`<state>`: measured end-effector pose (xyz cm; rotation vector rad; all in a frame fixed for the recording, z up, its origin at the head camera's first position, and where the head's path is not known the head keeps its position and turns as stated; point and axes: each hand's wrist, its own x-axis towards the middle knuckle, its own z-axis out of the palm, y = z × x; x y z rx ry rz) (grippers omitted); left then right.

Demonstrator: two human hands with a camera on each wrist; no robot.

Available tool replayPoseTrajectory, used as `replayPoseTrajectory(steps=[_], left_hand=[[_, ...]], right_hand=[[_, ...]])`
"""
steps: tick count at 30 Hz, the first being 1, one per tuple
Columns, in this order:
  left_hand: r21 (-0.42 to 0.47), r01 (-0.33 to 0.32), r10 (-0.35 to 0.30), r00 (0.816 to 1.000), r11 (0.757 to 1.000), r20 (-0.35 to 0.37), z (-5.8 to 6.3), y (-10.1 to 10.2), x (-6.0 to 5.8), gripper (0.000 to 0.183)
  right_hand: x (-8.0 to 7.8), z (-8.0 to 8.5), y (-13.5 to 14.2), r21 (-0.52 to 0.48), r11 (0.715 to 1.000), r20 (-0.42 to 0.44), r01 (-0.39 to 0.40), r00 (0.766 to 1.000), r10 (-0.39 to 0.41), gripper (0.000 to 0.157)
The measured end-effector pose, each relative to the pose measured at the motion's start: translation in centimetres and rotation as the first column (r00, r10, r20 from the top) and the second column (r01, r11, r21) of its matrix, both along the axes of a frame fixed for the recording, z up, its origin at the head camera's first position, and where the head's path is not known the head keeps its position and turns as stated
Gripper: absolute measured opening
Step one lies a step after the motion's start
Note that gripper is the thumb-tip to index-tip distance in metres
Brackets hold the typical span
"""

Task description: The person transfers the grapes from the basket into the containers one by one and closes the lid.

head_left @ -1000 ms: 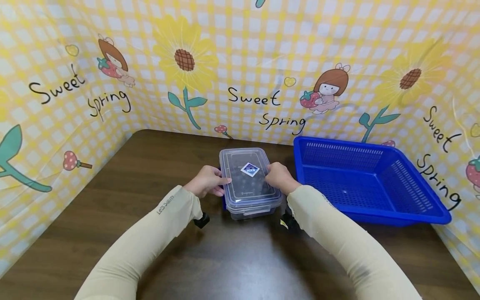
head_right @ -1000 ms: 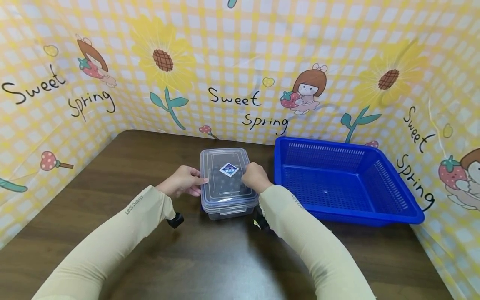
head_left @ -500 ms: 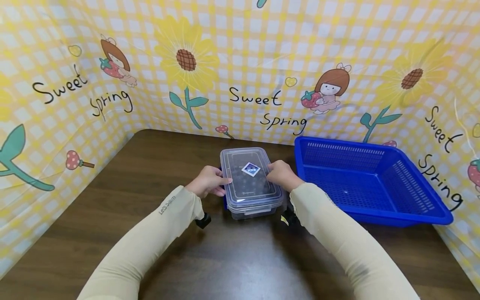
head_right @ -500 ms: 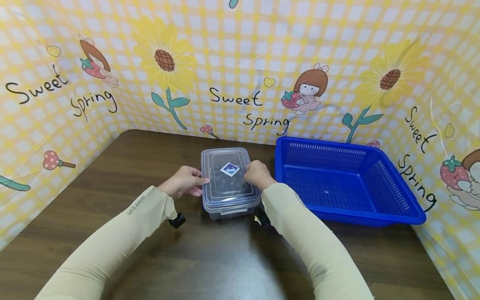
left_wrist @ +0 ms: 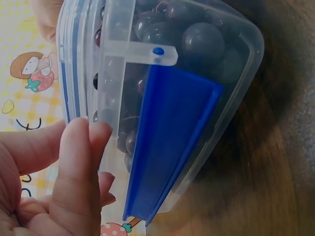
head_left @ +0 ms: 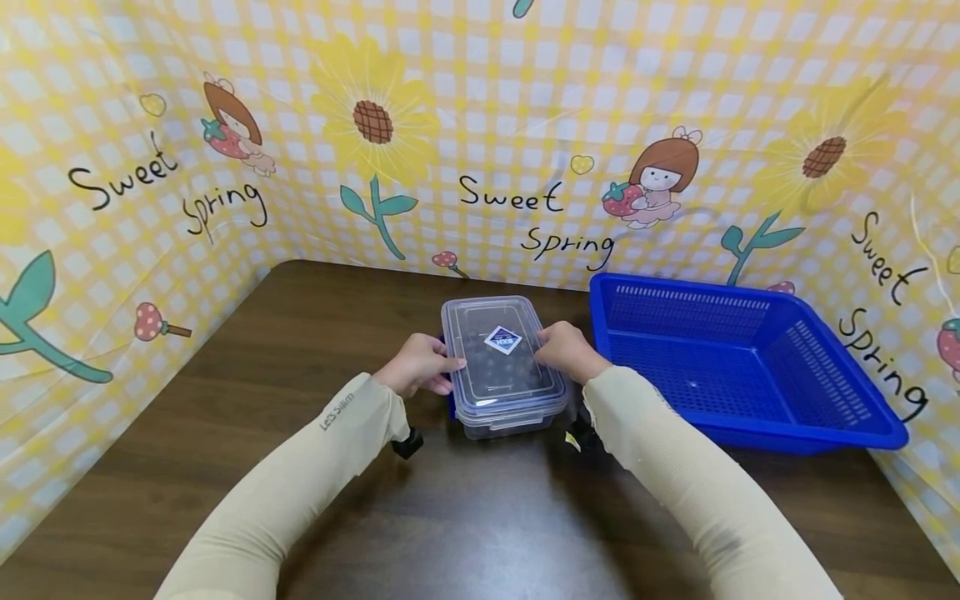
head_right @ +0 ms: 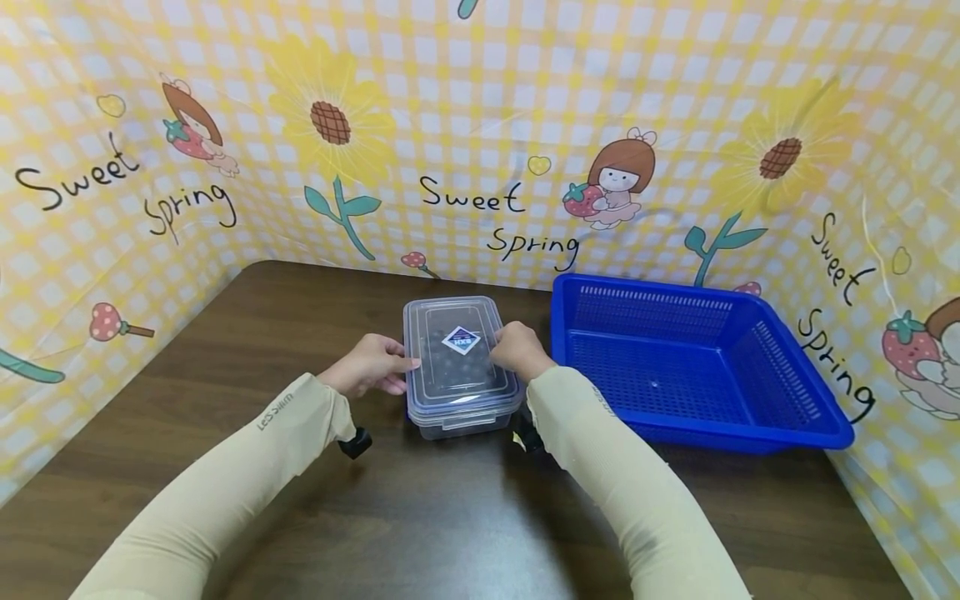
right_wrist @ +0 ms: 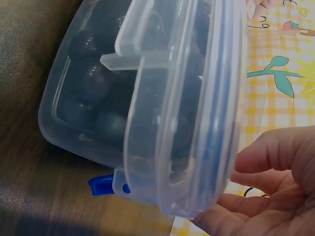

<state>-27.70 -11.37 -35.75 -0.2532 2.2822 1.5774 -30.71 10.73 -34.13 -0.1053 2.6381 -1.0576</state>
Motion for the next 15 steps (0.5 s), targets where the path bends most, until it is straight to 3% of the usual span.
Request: replayPoseTrajectory(steps=[15], left_hand=[[-0.008, -0.001, 0.001, 1.000, 1.000, 0.000, -0.14, -0.05, 0.26, 0.030]], right_hand=[[0.22, -0.02, -0.12, 0.009, 1.000, 0.005, -0.014, 1.000, 0.014, 0.051]])
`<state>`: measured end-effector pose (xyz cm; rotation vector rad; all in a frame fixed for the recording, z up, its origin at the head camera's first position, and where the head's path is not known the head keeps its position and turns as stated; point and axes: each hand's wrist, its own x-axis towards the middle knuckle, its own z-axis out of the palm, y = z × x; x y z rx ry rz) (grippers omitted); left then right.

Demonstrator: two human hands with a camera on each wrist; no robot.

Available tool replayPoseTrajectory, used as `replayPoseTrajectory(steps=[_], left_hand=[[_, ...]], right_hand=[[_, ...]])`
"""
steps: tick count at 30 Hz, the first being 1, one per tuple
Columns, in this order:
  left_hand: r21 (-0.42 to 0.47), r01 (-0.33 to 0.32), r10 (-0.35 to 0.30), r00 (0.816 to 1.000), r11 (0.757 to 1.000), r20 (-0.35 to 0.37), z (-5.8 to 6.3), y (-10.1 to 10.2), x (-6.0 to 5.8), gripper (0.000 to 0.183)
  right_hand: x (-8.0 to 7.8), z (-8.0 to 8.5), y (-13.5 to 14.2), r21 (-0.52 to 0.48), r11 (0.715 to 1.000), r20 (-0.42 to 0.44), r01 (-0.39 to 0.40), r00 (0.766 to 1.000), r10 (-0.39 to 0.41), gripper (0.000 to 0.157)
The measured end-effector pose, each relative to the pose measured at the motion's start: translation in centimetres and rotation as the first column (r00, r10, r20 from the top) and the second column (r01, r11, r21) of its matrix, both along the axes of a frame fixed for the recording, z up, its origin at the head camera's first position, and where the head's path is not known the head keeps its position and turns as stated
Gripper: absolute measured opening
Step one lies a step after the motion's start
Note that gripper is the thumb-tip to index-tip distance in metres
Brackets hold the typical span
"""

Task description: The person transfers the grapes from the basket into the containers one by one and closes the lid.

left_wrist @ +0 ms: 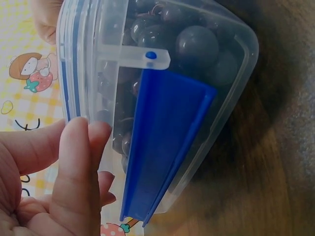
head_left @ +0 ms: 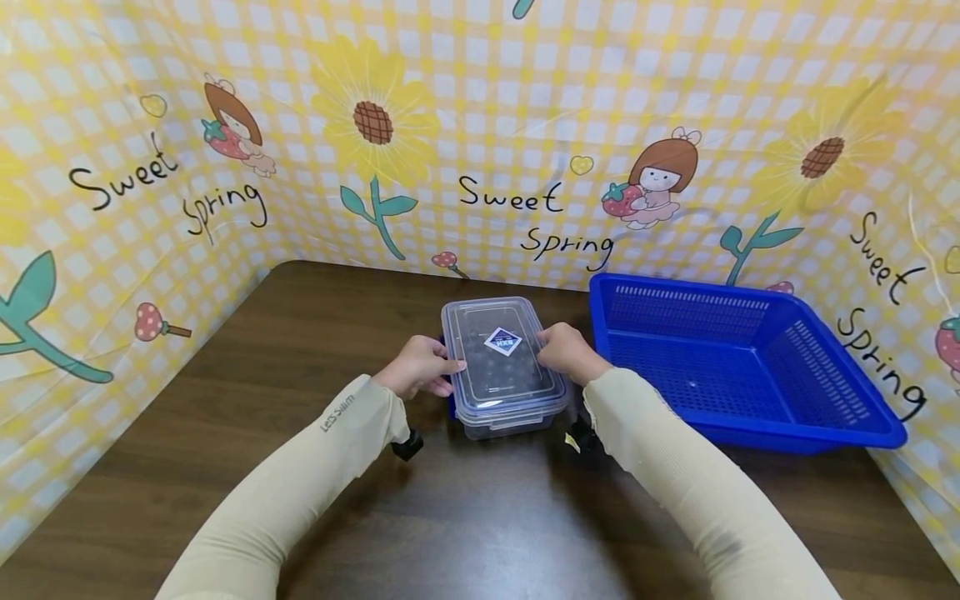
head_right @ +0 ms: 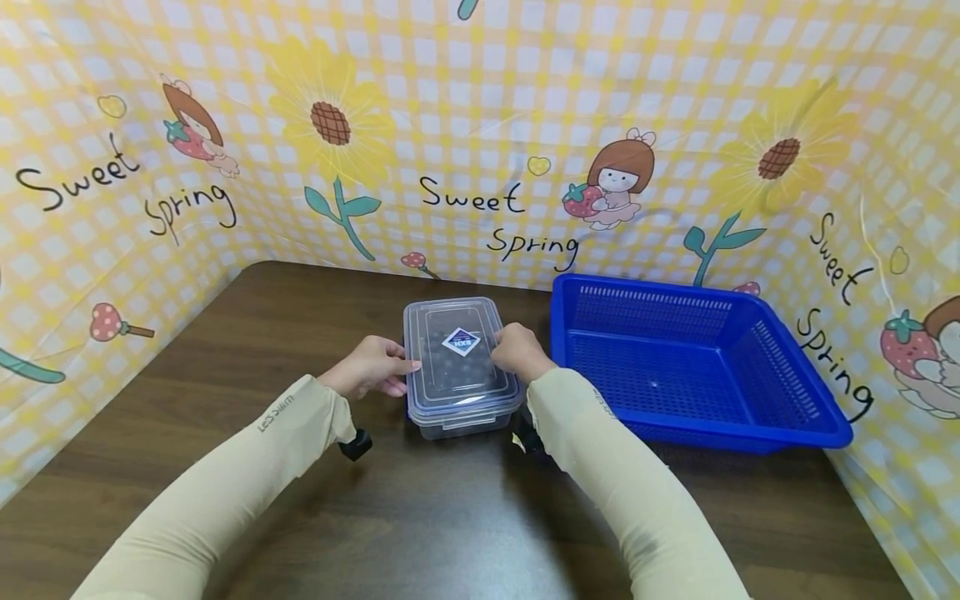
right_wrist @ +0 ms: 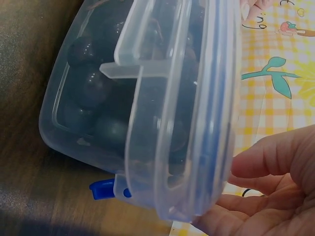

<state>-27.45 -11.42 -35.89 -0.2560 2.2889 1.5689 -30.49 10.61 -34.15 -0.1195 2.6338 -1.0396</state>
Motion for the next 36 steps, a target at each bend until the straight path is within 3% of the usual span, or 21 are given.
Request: replayPoseTrajectory(steps=[16, 20, 21, 24, 27, 31, 36], left_hand=[[-0.003, -0.008, 0.008, 1.000, 1.000, 0.016, -0.6, 0.0, -0.1, 0.030], [0.001, -0.009, 0.009, 1.000, 1.000, 0.025, -0.8, -0.2, -0.1, 0.031], [0.001, -0.008, 0.008, 1.000, 1.000, 0.025, -0.8, -0.2, -0.1, 0.031], [-0.004, -0.004, 0.004, 1.000, 1.000, 0.021, -0.7, -0.4, -0.2, 0.030], [-0.007, 0.012, -0.011, 1.000, 1.000, 0.020, -0.5, -0.8, -0.4, 0.032], [-0.009, 0.027, -0.027, 0.999, 1.000, 0.038, -0.3, -1.9, -0.8, 0.038], [-0.033, 0.024, -0.023, 0.999, 0.999, 0.048, 0.0, -3.3, -1.4, 0.045]], right_hand=[[0.8, 0.0, -0.1, 0.041, 0.999, -0.016, -0.017, 1.000, 0.017, 0.053], [0.8, -0.4, -0.3, 0.047, 0.998, -0.029, -0.030, 0.999, 0.031, 0.018], [0.9, -0.4, -0.4, 0.050, 0.998, -0.030, -0.028, 0.999, 0.029, 0.017], [0.9, -0.4, -0.6, 0.058, 0.998, -0.035, -0.021, 0.999, 0.024, 0.031], [1.2, -0.3, -0.8, 0.052, 0.999, -0.042, -0.018, 0.999, 0.021, 0.019], [1.7, -0.4, -1.1, 0.045, 0.998, -0.080, -0.042, 0.996, 0.046, 0.046], [2.4, -0.6, -1.7, 0.071, 0.993, -0.121, -0.094, 0.987, 0.102, 0.048]])
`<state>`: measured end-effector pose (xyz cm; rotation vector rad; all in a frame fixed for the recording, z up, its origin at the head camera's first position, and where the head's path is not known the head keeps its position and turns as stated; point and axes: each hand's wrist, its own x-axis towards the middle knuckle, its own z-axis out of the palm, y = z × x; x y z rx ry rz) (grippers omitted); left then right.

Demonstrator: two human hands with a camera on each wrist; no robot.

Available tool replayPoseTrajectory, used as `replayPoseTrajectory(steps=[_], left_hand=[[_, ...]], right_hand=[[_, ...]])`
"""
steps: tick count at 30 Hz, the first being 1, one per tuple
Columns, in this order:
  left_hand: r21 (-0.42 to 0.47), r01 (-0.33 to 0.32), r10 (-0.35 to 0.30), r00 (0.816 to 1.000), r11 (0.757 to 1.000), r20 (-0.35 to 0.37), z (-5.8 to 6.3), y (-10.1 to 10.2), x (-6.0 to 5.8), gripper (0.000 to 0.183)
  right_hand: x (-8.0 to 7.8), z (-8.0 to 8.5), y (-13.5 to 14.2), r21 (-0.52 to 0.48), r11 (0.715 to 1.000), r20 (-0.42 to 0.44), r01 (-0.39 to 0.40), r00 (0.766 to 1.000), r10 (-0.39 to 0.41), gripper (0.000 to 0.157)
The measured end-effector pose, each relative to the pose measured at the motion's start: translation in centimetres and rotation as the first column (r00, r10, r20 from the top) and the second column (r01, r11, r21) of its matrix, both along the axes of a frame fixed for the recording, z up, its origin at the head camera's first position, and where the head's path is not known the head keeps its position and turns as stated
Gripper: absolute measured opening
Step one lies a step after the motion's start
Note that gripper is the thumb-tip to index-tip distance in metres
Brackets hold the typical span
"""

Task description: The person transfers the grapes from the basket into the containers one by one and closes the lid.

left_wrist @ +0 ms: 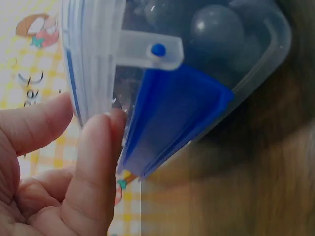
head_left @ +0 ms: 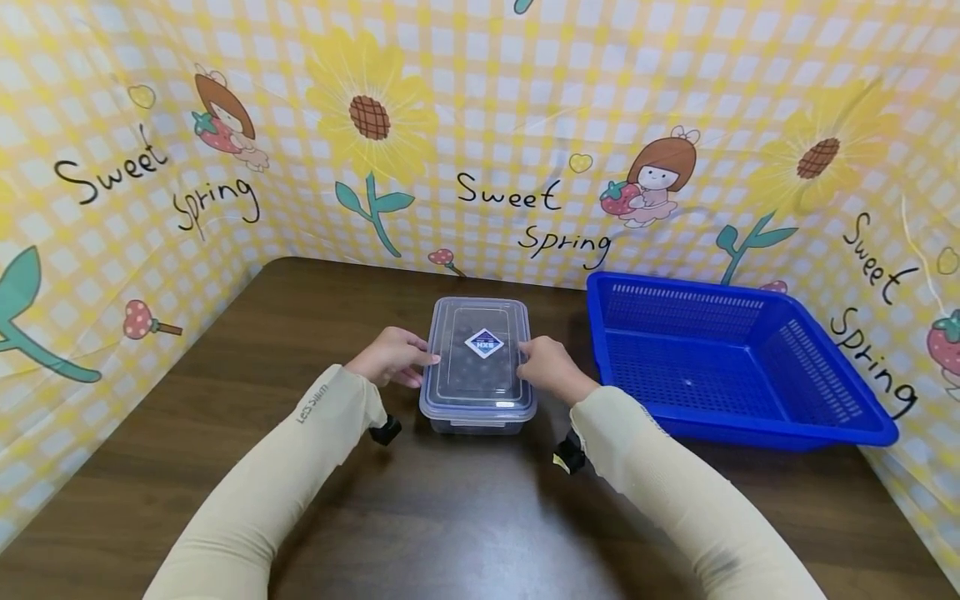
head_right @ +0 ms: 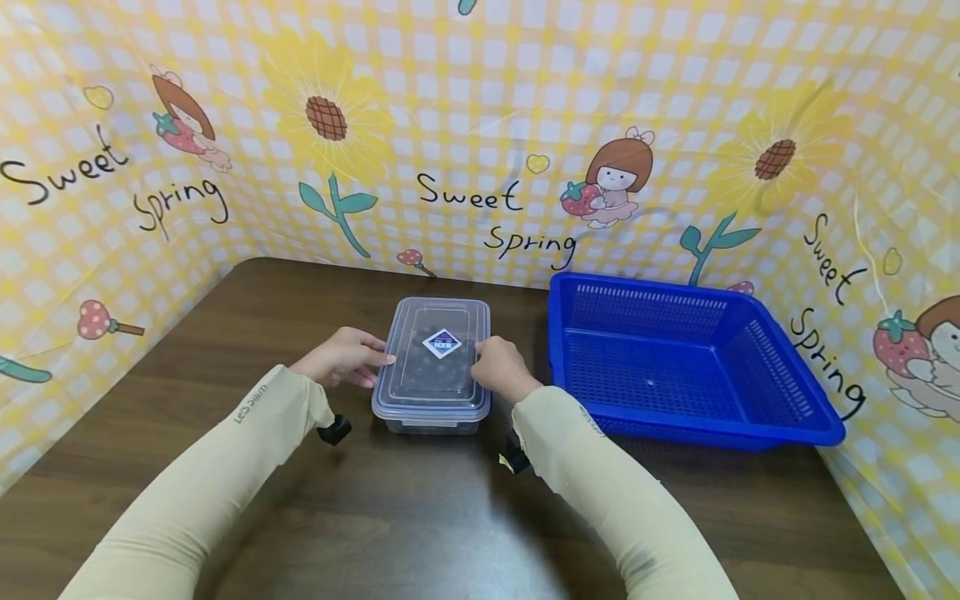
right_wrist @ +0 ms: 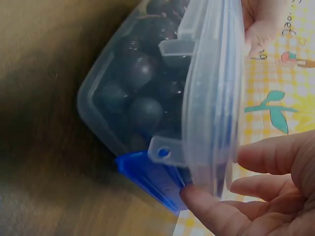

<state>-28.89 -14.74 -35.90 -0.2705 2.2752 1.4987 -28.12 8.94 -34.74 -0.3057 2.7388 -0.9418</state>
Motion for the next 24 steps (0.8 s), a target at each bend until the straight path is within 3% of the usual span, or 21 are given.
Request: replayPoseTrajectory(steps=[5, 10, 16, 21, 24], left_hand=[[-0.008, 0.004, -0.004, 1.000, 1.000, 0.006, 0.2, -0.8, -0.2, 0.045], [0.001, 0.005, -0.005, 1.000, 1.000, 0.015, 0.2, -0.8, -0.1, 0.045], [0.010, -0.009, 0.009, 1.000, 1.000, 0.022, 0.1, -0.8, -0.1, 0.047], [0.019, -0.022, 0.021, 0.999, 1.000, 0.039, 0.1, -0.7, 0.0, 0.050], [0.024, -0.024, 0.023, 0.999, 0.999, 0.037, 0.0, -0.7, 0.0, 0.050]], right_hand=[[0.7, -0.4, -0.3, -0.012, 1.000, -0.032, 0.011, 0.999, -0.012, 0.048], [1.1, -1.7, 0.4, -0.173, 0.977, 0.070, 0.127, 0.991, -0.116, 0.063], [0.8, -3.1, 1.4, -0.373, 0.887, 0.248, 0.271, 0.951, -0.187, 0.078], [0.5, -4.0, 2.1, -0.488, 0.791, 0.440, 0.368, 0.887, -0.141, 0.080], [0.4, -4.5, 2.5, -0.526, 0.750, 0.513, 0.402, 0.853, -0.097, 0.080]])
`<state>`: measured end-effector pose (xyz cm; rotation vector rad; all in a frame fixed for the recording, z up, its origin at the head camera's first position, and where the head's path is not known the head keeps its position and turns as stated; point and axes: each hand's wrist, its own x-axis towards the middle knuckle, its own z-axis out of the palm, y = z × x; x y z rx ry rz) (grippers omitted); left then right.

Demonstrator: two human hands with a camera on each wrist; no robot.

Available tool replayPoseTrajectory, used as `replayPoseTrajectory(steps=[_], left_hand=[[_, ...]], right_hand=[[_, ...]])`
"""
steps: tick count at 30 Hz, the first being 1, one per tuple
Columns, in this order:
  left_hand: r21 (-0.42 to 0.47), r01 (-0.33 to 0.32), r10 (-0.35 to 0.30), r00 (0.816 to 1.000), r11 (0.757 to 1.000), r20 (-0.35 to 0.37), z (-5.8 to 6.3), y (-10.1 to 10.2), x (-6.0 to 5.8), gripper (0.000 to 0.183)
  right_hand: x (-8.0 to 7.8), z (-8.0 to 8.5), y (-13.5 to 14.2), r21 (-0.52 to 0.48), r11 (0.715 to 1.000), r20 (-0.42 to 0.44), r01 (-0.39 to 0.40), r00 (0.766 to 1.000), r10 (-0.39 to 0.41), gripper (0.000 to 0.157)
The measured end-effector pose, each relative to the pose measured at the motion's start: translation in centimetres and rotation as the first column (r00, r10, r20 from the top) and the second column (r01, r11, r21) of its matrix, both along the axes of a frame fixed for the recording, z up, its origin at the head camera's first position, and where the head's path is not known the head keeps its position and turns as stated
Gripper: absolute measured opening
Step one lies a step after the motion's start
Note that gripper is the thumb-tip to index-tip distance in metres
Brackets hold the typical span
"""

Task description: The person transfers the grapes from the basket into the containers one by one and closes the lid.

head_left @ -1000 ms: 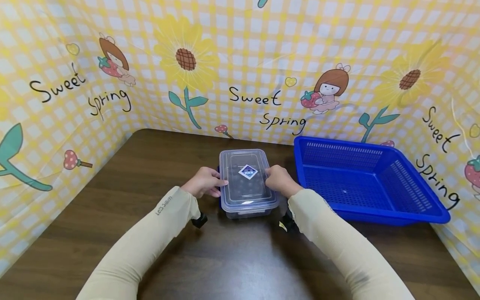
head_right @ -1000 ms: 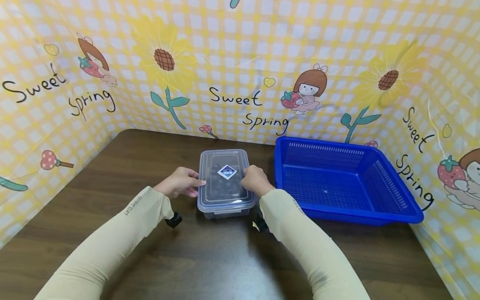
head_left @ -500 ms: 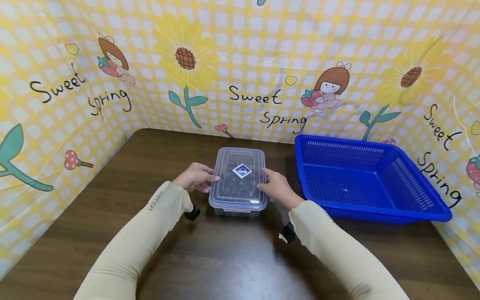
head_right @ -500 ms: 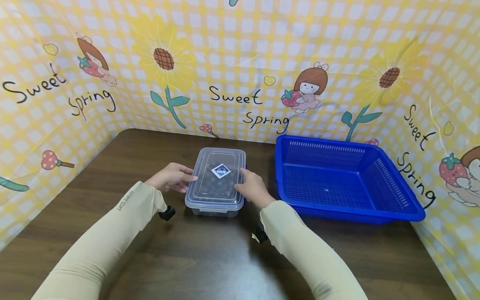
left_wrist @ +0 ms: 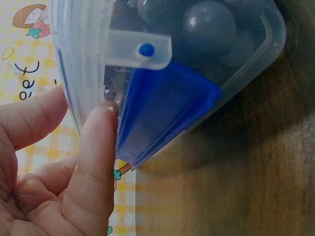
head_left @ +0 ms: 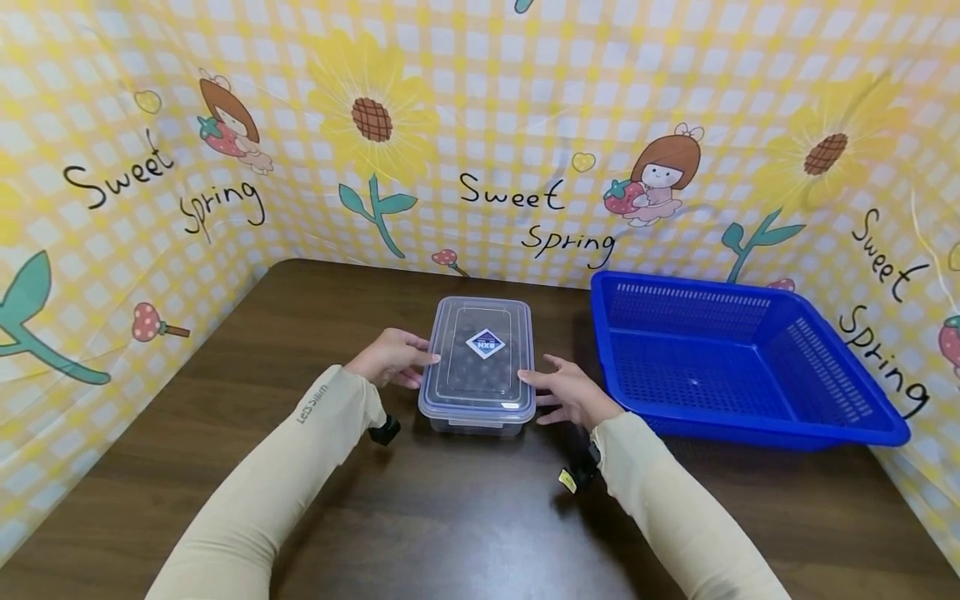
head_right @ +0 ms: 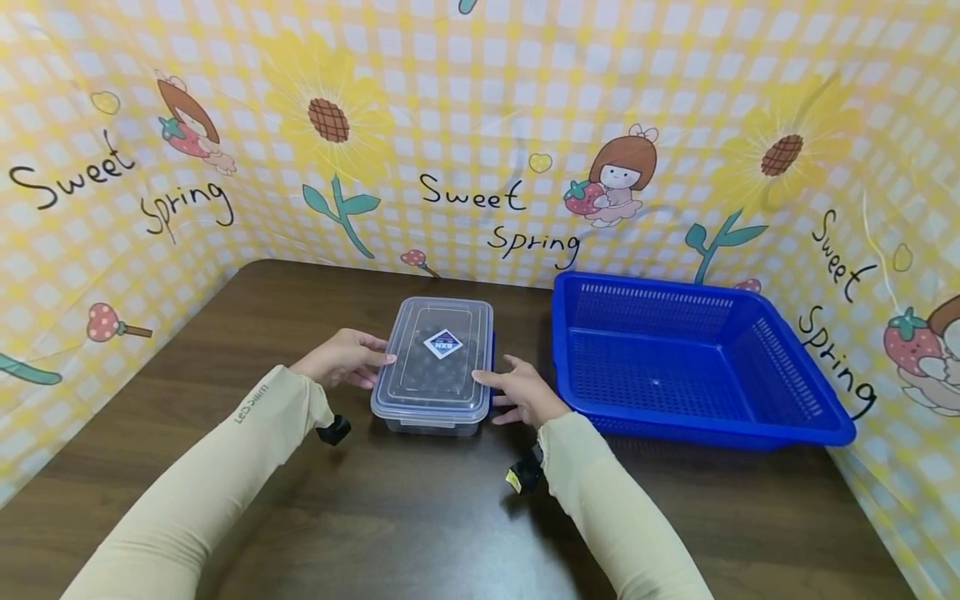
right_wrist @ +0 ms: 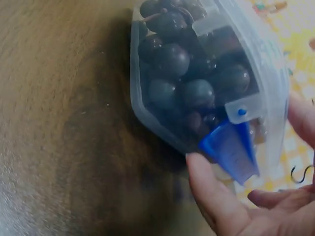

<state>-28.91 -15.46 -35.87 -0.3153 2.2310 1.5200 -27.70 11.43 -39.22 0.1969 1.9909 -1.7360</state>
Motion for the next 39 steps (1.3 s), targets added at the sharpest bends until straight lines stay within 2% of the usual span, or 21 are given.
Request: replayPoseTrajectory(steps=[7, 17, 29, 33, 39], left_hand=[[-0.001, 0.009, -0.009, 1.000, 1.000, 0.005, -0.1, 0.0, -0.1, 0.049], [-0.004, 0.021, -0.021, 1.000, 1.000, -0.003, -0.1, 0.0, -0.3, 0.051], [-0.004, 0.026, -0.026, 1.000, 1.000, 0.005, -0.2, -0.1, -0.5, 0.051], [0.005, 0.031, -0.031, 1.000, 1.000, 0.006, -0.3, -0.2, -0.4, 0.051], [-0.003, 0.035, -0.036, 0.999, 0.999, -0.010, -0.3, -0.1, -0.3, 0.048]], right_hand=[[0.1, -0.5, 0.2, -0.054, 0.999, 0.028, 0.006, 1.000, -0.005, 0.080], [-0.2, 0.3, -0.1, 0.039, 0.998, -0.010, 0.040, 0.999, -0.039, 0.083], [-0.9, 1.3, -0.5, 0.067, 0.996, 0.012, 0.067, 0.998, -0.068, 0.082], [-0.8, 1.3, -0.8, 0.054, 0.997, -0.025, 0.053, 0.998, -0.051, 0.075], [-0.7, 1.9, -1.2, 0.134, 0.991, -0.104, 0.020, 0.995, -0.006, 0.079]])
